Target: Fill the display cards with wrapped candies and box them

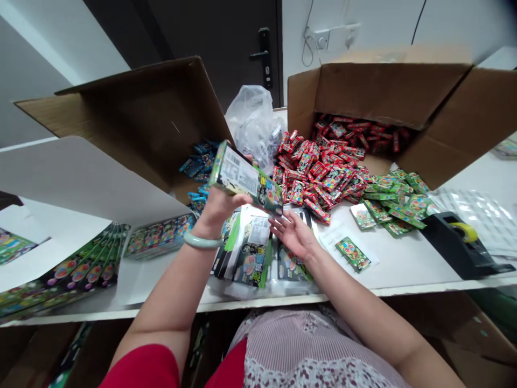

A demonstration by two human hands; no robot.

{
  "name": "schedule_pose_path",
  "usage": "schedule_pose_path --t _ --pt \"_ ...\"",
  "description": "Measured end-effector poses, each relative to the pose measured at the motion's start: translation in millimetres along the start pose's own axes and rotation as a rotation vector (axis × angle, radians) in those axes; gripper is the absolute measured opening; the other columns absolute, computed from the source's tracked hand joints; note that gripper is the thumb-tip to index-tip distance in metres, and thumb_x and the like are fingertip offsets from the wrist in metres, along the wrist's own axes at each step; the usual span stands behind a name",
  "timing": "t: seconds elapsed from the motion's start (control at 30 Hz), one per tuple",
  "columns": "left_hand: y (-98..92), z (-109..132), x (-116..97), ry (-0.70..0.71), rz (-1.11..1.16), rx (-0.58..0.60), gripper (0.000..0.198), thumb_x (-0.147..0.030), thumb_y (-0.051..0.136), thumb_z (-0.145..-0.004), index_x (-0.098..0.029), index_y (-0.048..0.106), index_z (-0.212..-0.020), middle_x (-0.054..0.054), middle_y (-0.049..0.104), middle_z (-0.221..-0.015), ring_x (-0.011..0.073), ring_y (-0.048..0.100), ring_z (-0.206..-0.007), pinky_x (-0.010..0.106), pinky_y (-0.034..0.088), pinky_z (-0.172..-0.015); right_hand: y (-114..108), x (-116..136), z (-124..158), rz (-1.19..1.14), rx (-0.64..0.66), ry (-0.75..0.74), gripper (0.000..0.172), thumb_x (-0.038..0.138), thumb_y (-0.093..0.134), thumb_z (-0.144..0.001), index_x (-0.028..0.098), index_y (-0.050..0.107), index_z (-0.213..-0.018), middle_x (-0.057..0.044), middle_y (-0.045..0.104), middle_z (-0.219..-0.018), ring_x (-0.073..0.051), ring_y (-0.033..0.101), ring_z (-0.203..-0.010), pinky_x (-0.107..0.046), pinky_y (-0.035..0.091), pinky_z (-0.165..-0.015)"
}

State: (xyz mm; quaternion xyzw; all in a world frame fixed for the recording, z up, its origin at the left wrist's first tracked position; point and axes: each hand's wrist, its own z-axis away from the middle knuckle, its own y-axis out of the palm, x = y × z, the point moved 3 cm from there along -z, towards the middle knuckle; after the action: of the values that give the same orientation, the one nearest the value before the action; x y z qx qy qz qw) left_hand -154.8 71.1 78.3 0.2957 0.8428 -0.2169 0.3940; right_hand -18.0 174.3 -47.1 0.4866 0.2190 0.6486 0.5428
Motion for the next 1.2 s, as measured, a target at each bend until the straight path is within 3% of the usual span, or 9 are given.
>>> schedule_pose_path --t 0.1,0.2,0.33,0.5,0.57,0.7,0.9,1.1,1.2 --pt "0.0 -33.1 4.1 0.079 -0.094 0.058 0.114 -0.071 0.08 -0.046 -0.023 0.038 -0.14 0.014 0.054 -0.128 0.0364 0.048 -0.127 0.048 0.041 -0.107 -10.3 9.0 3.7 0.028 -0.041 -0.051 0.009 0.028 0.068 -0.081 0.021 0.066 -0.086 -0.003 0.074 -0.093 -0.015 0.07 -0.085 -0.026 0.056 -0.073" --pt "2.4 -51.2 25.5 0.104 -0.198 0.116 0.119 -0.065 0.085 -0.044 -0.024 0.033 -0.143 0.015 0.049 -0.133 0.0375 0.047 -0.127 0.052 0.038 -0.108 -22.2 14.1 8.7 0.053 -0.048 -0.075 0.008 0.026 0.069 -0.08 0.02 0.068 -0.084 -0.003 0.073 -0.092 -0.014 0.069 -0.083 -0.024 0.055 -0.069" --pt "2.4 -60.5 47.8 0.172 -0.267 0.096 0.118 -0.066 0.083 -0.048 -0.029 0.028 -0.145 0.013 0.05 -0.128 0.0345 0.052 -0.12 0.051 0.041 -0.104 -33.6 18.3 13.3 0.091 -0.042 -0.107 0.012 0.029 0.072 -0.077 0.019 0.07 -0.084 -0.003 0.074 -0.092 -0.015 0.069 -0.081 -0.023 0.054 -0.067" --pt "-6.6 -69.1 49.8 0.258 -0.258 -0.031 0.12 -0.069 0.08 -0.05 -0.033 0.019 -0.147 0.012 0.048 -0.13 0.0334 0.052 -0.121 0.051 0.042 -0.104 -35.6 20.4 14.7 0.154 -0.008 -0.101 0.018 0.032 0.076 -0.074 0.019 0.071 -0.085 -0.005 0.074 -0.093 -0.015 0.069 -0.082 -0.023 0.054 -0.066" --pt "-10.5 -69.4 52.2 0.221 -0.259 -0.019 0.119 -0.07 0.08 -0.05 -0.031 0.022 -0.147 0.012 0.05 -0.127 0.034 0.053 -0.12 0.052 0.042 -0.103 -34.9 20.9 15.1 0.15 -0.026 -0.111 0.019 0.032 0.078 -0.071 0.019 0.071 -0.083 -0.004 0.074 -0.09 -0.014 0.068 -0.079 -0.021 0.054 -0.064" --pt "-23.7 -58.2 52.5 0.144 -0.236 -0.09 0.118 -0.069 0.081 -0.05 -0.028 0.026 -0.146 0.013 0.052 -0.123 0.0355 0.054 -0.119 0.054 0.043 -0.101 -32.7 19.3 17.2 0.181 -0.041 -0.105 0.02 0.033 0.079 -0.069 0.019 0.072 -0.081 -0.003 0.073 -0.086 -0.013 0.067 -0.074 -0.019 0.053 -0.06" --pt "-39.4 -32.5 26.4 0.22 -0.08 -0.303 0.107 -0.071 0.076 -0.057 -0.029 0.03 -0.144 0.014 0.049 -0.132 0.0321 0.05 -0.126 0.048 0.039 -0.108 -25.8 13.1 20.7 0.242 -0.046 -0.098 0.021 0.028 0.082 -0.064 0.018 0.071 -0.08 -0.002 0.072 -0.081 -0.011 0.065 -0.069 -0.019 0.051 -0.058" --pt "-44.5 -10.1 16.8 0.119 -0.005 -0.328 0.085 -0.077 0.061 -0.07 -0.028 0.042 -0.136 0.012 0.057 -0.128 0.0295 0.053 -0.126 0.046 0.043 -0.105 -9.3 8.1 15.8 0.292 -0.023 -0.164 0.023 0.03 0.08 -0.066 0.022 0.07 -0.086 -0.002 0.071 -0.095 -0.013 0.065 -0.081 -0.021 0.051 -0.064" --pt "-36.8 13.0 8.4 0.031 0.051 -0.291 0.081 -0.084 0.053 -0.069 -0.029 0.051 -0.128 0.01 0.062 -0.125 0.0287 0.053 -0.127 0.044 0.047 -0.102 3.7 12.0 15.3 0.286 -0.002 -0.218 0.027 0.032 0.078 -0.07 0.025 0.068 -0.094 -0.001 0.07 -0.103 -0.015 0.066 -0.088 -0.025 0.052 -0.069"
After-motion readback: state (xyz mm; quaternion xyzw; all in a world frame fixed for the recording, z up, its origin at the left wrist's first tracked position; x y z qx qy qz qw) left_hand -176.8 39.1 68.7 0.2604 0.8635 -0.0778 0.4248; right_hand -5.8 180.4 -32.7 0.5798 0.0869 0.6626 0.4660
